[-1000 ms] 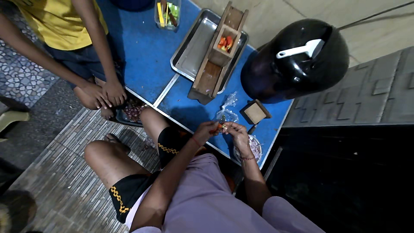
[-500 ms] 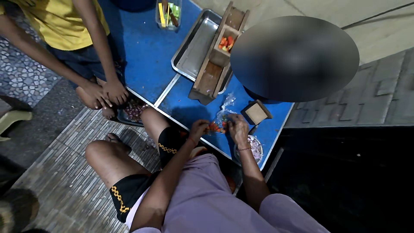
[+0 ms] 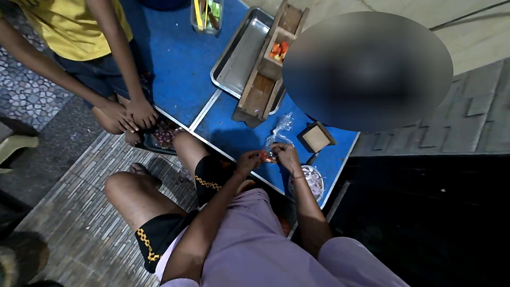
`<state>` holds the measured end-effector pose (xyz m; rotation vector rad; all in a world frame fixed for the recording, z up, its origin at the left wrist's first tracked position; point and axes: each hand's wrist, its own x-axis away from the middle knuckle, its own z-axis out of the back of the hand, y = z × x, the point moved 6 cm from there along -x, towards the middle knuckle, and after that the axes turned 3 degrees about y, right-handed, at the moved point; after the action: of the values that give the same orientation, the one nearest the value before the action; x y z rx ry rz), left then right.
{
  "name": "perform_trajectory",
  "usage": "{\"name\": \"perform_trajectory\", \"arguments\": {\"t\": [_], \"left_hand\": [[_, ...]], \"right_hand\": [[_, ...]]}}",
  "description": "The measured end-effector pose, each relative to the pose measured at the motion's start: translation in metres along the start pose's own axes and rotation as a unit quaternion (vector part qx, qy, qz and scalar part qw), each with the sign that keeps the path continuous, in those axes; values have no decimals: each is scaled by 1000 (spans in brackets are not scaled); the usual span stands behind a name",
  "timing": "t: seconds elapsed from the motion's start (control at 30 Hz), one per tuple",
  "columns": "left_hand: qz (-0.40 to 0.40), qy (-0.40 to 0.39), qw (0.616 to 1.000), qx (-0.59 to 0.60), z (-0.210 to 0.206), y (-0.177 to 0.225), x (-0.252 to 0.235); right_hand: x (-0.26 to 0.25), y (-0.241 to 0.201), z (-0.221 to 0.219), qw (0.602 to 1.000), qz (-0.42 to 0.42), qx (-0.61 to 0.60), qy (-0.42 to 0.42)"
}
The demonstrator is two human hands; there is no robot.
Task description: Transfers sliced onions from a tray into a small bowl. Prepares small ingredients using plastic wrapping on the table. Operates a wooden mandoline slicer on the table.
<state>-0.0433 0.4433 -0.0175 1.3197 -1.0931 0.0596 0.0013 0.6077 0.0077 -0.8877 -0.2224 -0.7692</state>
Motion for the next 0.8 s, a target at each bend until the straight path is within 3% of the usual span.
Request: {"name": "perform_trajectory", "arguments": {"t": [0.33,0.63,0.8], "left_hand": [[-12,-12,1000,20,-1,4,0],[-12,-10,1000,26,-1,-1,-2],[-22,-20,1000,0,-1,-1,-3]], "right_hand": [[3,4,-8,995,6,-100,-28],[5,-5,-8,993,91,77,-17],[9,-15,-16,976,75,202,-25]]}}
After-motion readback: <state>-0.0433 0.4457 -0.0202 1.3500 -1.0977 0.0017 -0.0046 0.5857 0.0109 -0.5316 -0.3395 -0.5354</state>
